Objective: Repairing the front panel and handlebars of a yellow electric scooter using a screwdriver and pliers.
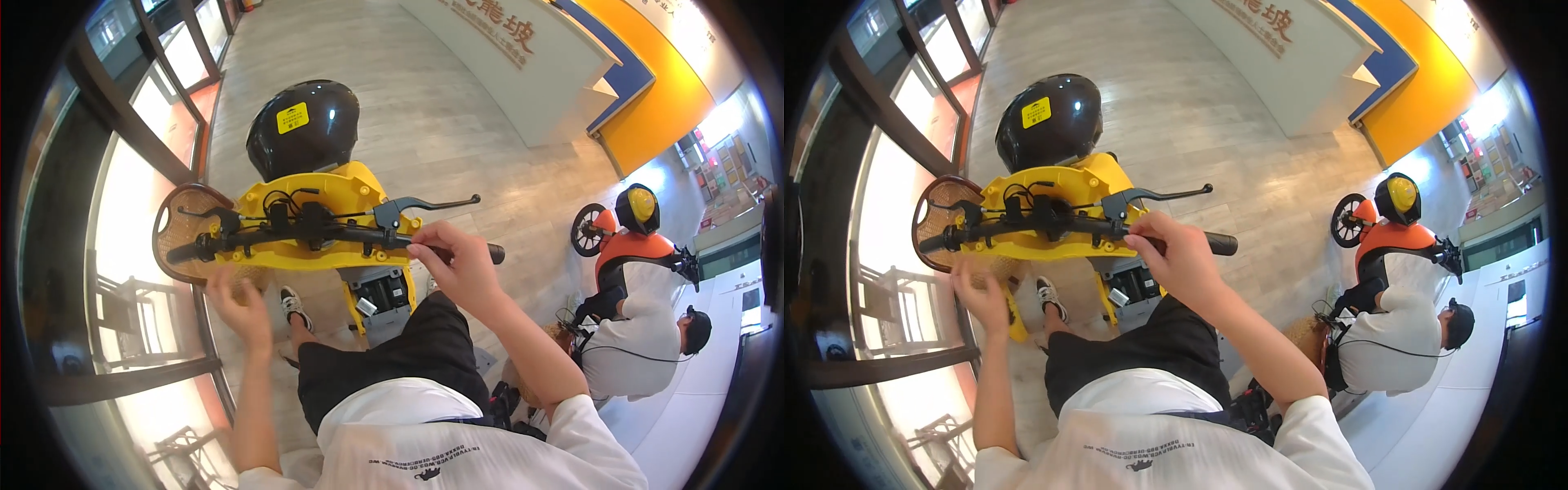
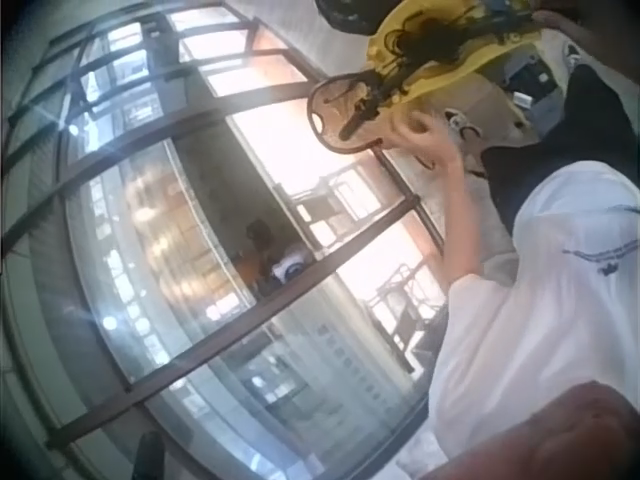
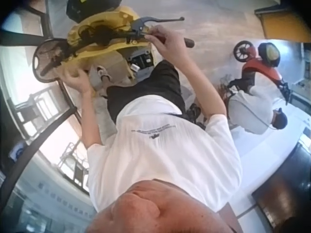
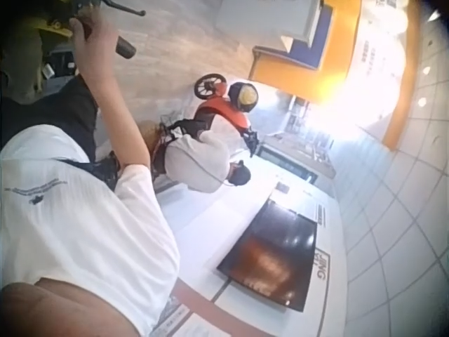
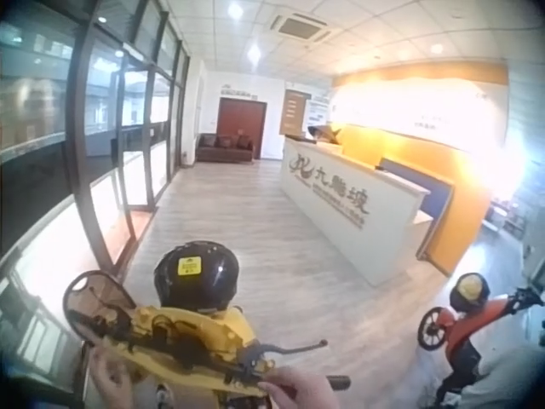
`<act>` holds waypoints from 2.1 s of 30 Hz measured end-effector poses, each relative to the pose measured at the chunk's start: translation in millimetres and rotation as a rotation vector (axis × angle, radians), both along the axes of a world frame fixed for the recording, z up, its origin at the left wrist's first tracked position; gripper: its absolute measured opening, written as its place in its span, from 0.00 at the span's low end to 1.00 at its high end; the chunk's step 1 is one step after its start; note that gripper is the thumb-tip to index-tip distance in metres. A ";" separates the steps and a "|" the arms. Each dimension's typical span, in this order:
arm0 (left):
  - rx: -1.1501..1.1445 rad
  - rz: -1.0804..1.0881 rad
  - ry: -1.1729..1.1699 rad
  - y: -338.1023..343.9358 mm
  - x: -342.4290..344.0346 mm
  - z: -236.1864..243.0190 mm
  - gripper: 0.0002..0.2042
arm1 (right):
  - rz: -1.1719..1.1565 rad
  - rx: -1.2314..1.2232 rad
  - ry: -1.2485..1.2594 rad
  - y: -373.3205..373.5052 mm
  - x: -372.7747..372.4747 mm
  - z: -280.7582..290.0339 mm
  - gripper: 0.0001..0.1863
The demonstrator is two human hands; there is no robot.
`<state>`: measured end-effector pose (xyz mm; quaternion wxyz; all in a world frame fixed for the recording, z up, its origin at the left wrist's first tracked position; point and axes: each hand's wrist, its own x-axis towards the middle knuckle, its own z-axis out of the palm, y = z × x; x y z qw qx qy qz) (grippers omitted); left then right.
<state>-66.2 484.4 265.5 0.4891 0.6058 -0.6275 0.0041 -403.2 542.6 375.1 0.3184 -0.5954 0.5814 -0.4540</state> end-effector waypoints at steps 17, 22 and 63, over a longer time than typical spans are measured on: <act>0.297 -0.843 0.221 -6.7 -125.3 42.1 0.17 | 0.154 -0.130 0.533 -28.4 18.3 -22.2 0.06; 0.310 -0.811 0.258 -1.5 -130.1 48.0 0.15 | 0.143 -0.086 0.551 -30.7 15.4 -25.6 0.06; 0.863 -1.106 -0.003 169.9 -136.6 -66.6 0.08 | -0.023 0.534 -0.158 197.1 4.3 -154.8 0.07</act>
